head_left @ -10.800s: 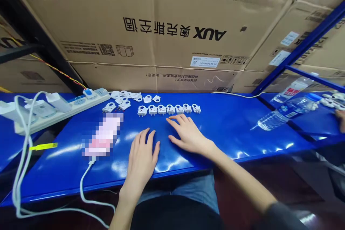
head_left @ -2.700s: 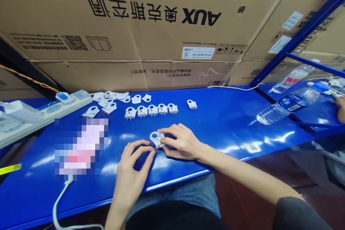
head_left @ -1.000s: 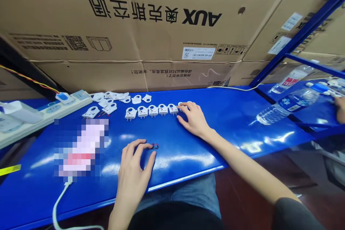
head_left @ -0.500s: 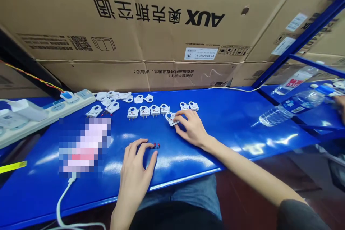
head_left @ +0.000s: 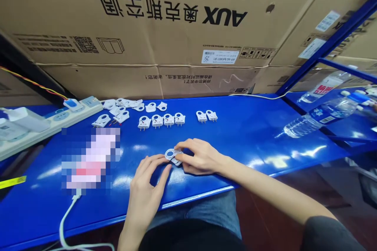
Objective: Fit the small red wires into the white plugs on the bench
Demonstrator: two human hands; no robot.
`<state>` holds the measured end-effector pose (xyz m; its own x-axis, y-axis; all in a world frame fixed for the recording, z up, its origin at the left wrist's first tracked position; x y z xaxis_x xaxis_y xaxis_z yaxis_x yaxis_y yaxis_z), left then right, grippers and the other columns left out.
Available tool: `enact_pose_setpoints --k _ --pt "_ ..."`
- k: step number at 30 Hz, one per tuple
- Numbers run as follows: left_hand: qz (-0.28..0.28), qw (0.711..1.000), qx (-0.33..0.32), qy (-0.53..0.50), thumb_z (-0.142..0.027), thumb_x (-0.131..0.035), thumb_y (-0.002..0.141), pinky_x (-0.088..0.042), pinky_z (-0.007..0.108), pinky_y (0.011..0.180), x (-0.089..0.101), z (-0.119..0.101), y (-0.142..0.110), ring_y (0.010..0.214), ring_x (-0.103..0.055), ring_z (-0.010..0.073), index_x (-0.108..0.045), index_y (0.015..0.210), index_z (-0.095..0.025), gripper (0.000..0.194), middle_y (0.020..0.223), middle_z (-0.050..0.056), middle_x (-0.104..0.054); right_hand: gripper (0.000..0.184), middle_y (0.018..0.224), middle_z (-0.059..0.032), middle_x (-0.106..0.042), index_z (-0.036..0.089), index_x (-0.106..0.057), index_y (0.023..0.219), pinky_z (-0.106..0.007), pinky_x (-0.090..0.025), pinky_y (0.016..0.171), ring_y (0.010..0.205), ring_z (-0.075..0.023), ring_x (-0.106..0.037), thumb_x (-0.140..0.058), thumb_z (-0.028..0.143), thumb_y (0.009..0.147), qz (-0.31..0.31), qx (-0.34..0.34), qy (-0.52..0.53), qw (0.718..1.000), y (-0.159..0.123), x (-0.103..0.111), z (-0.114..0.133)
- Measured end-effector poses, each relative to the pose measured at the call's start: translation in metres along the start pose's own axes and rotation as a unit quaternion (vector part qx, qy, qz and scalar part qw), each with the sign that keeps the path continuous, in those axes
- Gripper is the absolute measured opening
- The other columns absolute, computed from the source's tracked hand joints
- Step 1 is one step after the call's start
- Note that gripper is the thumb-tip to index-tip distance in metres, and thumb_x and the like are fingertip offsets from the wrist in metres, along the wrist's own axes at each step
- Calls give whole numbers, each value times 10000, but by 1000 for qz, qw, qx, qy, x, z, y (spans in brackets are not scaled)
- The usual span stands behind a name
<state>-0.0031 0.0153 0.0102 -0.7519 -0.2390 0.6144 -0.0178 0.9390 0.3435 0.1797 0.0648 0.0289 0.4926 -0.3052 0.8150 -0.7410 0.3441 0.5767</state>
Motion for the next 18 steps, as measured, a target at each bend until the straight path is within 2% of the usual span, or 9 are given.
enact_pose_setpoints --k 4,10,15,18 --pt "-5 1000 -9 -5 -452 -614 959 -459 484 1145 0 0 0 1068 -714 239 -740 936 -288 209 1092 7 -777 159 1135 -66 -705 217 -676 1030 -269 -480 680 778 -143 -598 -585 197 901 1 6 2 1000 0 0 0" --pt "16 999 -28 -26 -397 -616 965 -553 376 925 4 -8 0 1049 -686 227 -728 925 -272 173 1092 33 -744 168 1147 -73 -687 220 -672 1025 -282 -467 678 787 -148 -590 -584 186 887 -2 -4 11 1000 0 0 -1" --pt "18 999 -29 -23 -390 -615 966 -517 389 976 6 -9 0 1063 -668 227 -731 905 -266 180 1138 41 -716 221 1186 -101 -670 197 -665 1076 -307 -467 716 913 -175 -631 -579 162 876 -1 -26 21 999 0 1 -5" --pt "-14 1000 1 -6 -404 -610 962 -514 395 971 7 -4 0 1067 -663 236 -737 897 -269 196 1138 38 -711 222 1213 -117 -669 198 -667 1085 -341 -478 772 993 -209 -635 -574 168 886 -12 -68 11 998 0 2 -14"
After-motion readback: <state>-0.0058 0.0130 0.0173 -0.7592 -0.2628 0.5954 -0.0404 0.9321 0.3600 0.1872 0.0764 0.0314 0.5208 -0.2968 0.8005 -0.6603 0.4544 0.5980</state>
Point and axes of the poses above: each hand's wrist, its own y-axis towards the middle knuckle, its own x-axis out of the back of the hand, z = x × y, the point moved 4 cm from there along y, towards the middle knuckle
